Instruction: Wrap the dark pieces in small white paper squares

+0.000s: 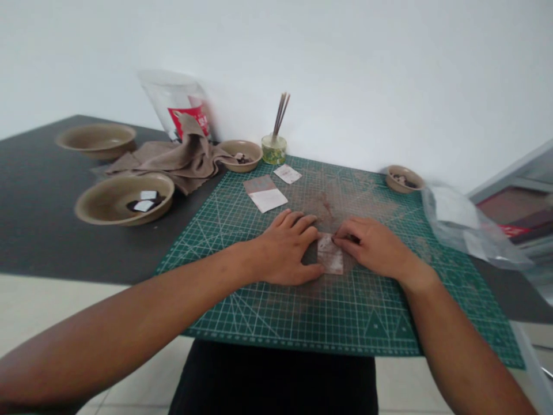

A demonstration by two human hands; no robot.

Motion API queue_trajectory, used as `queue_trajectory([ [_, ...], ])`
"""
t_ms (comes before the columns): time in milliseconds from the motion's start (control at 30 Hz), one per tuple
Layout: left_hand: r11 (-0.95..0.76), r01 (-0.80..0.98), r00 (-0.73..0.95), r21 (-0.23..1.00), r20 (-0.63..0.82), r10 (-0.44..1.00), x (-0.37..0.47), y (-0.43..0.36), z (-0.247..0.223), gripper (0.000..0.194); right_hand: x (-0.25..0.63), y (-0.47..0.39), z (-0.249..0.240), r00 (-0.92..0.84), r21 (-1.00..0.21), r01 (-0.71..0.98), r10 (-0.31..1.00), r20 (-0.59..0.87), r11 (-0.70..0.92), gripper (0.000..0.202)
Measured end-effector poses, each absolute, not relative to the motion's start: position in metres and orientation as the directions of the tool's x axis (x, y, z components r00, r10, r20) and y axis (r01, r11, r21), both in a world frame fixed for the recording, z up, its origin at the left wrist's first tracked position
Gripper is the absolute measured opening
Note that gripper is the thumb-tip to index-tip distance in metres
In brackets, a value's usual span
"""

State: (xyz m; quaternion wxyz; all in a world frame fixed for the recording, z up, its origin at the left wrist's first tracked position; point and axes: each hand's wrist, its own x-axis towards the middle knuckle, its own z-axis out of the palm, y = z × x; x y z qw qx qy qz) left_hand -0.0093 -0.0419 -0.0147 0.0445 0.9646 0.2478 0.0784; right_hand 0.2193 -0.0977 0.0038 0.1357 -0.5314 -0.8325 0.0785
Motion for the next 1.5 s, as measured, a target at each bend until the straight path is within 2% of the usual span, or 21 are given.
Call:
queue_trajectory([
  [167,-0.878,0.459,0.872,0.133,0.121,0.474,-0.010,-0.042,-0.015,0.065,0.215,-0.108,0.003,-0.571,-0.380,0.733,0.814,0.107,0.564,0.009],
  [333,-0.874,0.470,0.867,0.125,0.122,0.484,-0.010,-0.042,-0.014,0.064,0.212,-0.098,-0.002,-0.444,-0.252,0.843,0.879,0.175,0.476,0.009],
  [533,-0.875,0.463,0.867,0.143,0.132,0.481,-0.010,-0.044,-0.013,0.066,0.218,-0.106,0.003,-0.528,-0.333,0.780,0.843,0.103,0.529,0.009],
  [733,-0.872,0.471,0.867,0.134,0.112,0.486,-0.010,-0.044,-0.013,0.064,0.212,-0.102,0.000,-0.437,-0.242,0.852,0.885,0.158,0.464,0.008],
  [900,-0.879,0.459,0.873,0.132,0.118,0.473,-0.010,-0.043,-0.012,0.063,0.209,-0.104,-0.001,-0.553,-0.290,0.775,0.825,0.119,0.561,0.007],
  [1067,-0.869,0.475,0.864,0.141,0.112,0.491,-0.009,-0.042,-0.014,0.064,0.212,-0.099,-0.002,-0.425,-0.229,0.856,0.883,0.200,0.464,0.009],
  [1233,-0.877,0.458,0.873,0.143,0.113,0.474,-0.009,-0.042,-0.013,0.064,0.211,-0.105,-0.002,-0.551,-0.284,0.775,0.823,0.136,0.565,0.008],
  [1400,-0.872,0.468,0.869,0.140,0.108,0.483,-0.009,-0.042,-0.013,0.064,0.211,-0.100,-0.002,-0.420,-0.212,0.864,0.885,0.200,0.457,0.010],
  [1500,-0.873,0.463,0.872,0.151,0.099,0.479,-0.009,-0.041,-0.012,0.065,0.214,-0.101,0.002,-0.467,-0.271,0.829,0.872,0.147,0.490,0.008],
])
